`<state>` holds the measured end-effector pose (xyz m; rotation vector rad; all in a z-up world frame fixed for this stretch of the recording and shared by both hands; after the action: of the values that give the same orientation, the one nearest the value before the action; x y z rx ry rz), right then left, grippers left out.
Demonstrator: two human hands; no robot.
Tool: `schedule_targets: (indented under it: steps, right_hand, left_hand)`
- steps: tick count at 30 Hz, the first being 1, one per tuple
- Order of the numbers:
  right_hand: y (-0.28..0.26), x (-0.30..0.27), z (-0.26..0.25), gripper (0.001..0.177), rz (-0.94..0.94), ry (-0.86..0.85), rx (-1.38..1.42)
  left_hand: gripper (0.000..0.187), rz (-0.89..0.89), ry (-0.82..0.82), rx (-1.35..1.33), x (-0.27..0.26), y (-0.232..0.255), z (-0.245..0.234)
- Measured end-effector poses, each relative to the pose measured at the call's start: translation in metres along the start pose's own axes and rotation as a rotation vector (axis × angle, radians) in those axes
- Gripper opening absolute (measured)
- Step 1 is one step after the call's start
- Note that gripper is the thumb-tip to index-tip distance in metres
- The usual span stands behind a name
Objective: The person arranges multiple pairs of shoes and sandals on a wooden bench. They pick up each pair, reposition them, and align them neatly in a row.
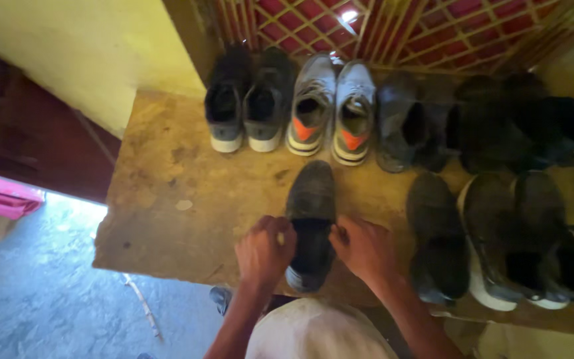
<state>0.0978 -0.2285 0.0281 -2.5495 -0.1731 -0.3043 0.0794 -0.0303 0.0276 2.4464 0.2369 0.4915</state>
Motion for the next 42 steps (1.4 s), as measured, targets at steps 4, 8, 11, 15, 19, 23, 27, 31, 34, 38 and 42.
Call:
schedule_targets:
  steps: [4, 8, 11, 15, 19, 23, 27, 31, 34, 38, 42]
  right_hand:
    - [0.049, -0.022, -0.03, 0.023, 0.105, -0.049, -0.132]
    - [0.075, -0.034, -0.06, 0.022, 0.014, 0.042, -0.239]
    - [0.091, -0.041, -0.071, 0.02, -0.026, 0.085, -0.324]
    - [0.113, -0.053, -0.08, 0.018, -0.036, 0.117, -0.377]
    - [0.128, -0.06, -0.084, 0.017, -0.045, 0.136, -0.368]
    - [0.146, -0.062, -0.091, 0.02, 0.003, 0.092, -0.401]
    - [0.149, -0.058, -0.089, 0.02, -0.016, 0.117, -0.435]
    - [0.14, -0.057, -0.09, 0.017, -0.068, 0.184, -0.37]
    - [0.136, -0.051, -0.089, 0.016, -0.064, 0.222, -0.353]
    - [0.138, -0.047, -0.089, 0.015, -0.033, 0.184, -0.377]
    - [0.139, -0.05, -0.087, 0.018, 0.031, 0.127, -0.406]
  left_hand:
    - [0.014, 0.054, -0.074, -0.064, -0.021, 0.04, 0.035]
    - [0.015, 0.12, -0.101, -0.098, -0.04, 0.072, 0.068]
    - [0.016, 0.13, -0.124, -0.135, -0.054, 0.085, 0.091]
    - [0.015, 0.154, -0.155, -0.15, -0.078, 0.1, 0.114]
    - [0.015, 0.178, -0.155, -0.154, -0.092, 0.107, 0.123]
    - [0.013, 0.194, -0.161, -0.15, -0.092, 0.12, 0.135]
    - [0.014, 0.212, -0.158, -0.182, -0.087, 0.127, 0.135]
    - [0.015, 0.202, -0.174, -0.119, -0.084, 0.119, 0.132]
    - [0.015, 0.15, -0.184, -0.109, -0.083, 0.114, 0.134]
    - [0.015, 0.187, -0.175, -0.16, -0.078, 0.118, 0.134]
    - [0.017, 0.2, -0.192, -0.17, -0.075, 0.116, 0.13]
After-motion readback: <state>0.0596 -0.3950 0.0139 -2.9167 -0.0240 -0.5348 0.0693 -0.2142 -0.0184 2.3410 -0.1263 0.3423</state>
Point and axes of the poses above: each hand's wrist, its own x-axis towards the middle knuckle, its own z-axis out of the palm, y = z × x, the point moved 8 cm from there along x, towards the middle knuckle, and after that the axes turned 11 degrees about y, right-handed, at the moved point
